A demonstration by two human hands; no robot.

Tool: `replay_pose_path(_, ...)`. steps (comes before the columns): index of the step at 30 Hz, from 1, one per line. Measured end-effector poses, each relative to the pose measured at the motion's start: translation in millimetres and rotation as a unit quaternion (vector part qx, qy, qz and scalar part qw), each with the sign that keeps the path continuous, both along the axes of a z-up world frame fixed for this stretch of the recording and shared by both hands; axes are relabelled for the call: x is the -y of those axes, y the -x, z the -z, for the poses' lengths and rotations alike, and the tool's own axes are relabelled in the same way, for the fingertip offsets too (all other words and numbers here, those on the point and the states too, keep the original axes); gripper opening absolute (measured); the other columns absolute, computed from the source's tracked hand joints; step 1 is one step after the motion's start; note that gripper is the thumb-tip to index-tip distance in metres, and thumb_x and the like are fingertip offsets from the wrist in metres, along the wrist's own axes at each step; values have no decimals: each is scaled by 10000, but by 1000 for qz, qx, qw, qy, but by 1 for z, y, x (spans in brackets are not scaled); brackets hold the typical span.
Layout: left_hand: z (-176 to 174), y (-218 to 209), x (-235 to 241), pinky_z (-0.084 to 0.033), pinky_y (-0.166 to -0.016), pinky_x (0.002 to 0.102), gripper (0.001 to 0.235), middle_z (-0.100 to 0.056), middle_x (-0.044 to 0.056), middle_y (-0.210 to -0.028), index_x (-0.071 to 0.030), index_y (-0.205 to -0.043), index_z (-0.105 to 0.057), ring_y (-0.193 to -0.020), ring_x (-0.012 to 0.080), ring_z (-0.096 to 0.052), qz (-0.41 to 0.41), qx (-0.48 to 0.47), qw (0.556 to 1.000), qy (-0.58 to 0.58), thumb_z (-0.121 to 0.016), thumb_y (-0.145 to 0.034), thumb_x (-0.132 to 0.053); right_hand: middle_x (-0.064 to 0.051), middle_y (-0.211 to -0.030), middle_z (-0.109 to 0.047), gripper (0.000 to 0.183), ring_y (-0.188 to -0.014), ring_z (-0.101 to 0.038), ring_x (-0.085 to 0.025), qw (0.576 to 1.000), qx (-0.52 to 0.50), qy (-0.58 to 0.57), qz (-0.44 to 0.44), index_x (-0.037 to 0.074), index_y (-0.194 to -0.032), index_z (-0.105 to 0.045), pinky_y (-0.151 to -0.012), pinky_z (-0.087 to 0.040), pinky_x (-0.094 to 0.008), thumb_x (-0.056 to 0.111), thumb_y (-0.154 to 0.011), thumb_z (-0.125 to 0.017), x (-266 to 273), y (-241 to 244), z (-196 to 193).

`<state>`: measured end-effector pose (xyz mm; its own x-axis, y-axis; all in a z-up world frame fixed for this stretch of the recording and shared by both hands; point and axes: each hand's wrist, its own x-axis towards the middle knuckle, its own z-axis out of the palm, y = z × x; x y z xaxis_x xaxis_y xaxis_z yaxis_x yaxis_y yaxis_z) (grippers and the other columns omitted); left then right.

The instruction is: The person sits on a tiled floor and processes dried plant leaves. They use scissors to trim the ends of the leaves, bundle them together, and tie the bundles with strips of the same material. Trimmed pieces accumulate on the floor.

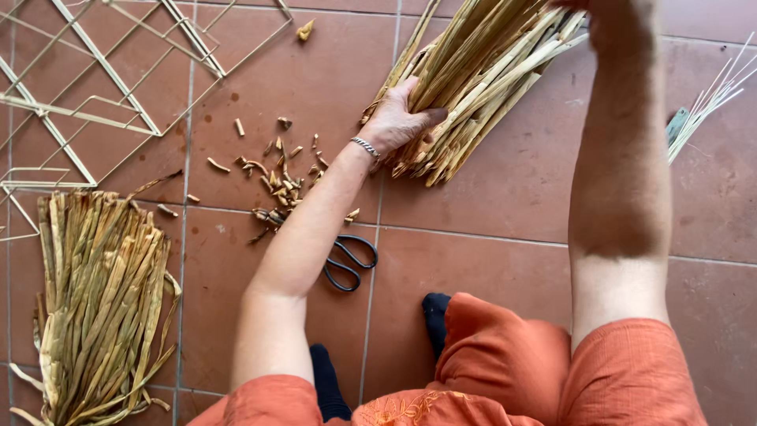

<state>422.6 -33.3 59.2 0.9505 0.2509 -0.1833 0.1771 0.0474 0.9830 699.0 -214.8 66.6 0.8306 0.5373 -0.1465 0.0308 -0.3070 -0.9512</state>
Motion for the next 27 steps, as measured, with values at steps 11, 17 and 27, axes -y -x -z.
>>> replay_pose_path(11, 94, 7, 35, -545, -818, 469, 777, -651, 203, -1173, -94, -1402, -449, -1037, 353, -646, -63, -109, 848, -515, -795, -778, -400, -158, -1370, -585, 355, -1282, -486, -305, 890, 443, 61, -90, 137, -1359, -635, -1099, -387, -532, 248, -1048, -767, 5, 102, 103)
replay_pose_path(17, 71, 14, -8, -528, -925, 431, 418, -733, 101, -1138, -186, -1123, -678, -1079, 259, -689, -1, -305, 841, -447, -591, -1060, -591, -34, -1715, -355, 545, -1599, -177, -334, 805, 512, 142, -262, 298, -1580, -526, -1243, -44, -651, 533, -1091, -566, -12, 147, 108)
replay_pose_path(27, 119, -6, -60, -426, -854, 498, 259, -640, 95, -1032, -173, -955, -658, -1045, 324, -581, -101, -136, 779, -603, -814, -753, -218, -20, -1692, -357, 601, -1593, -169, -317, 818, 489, 163, -256, 306, -1577, -506, -1243, -41, -672, 578, -1043, -561, -17, 154, 135)
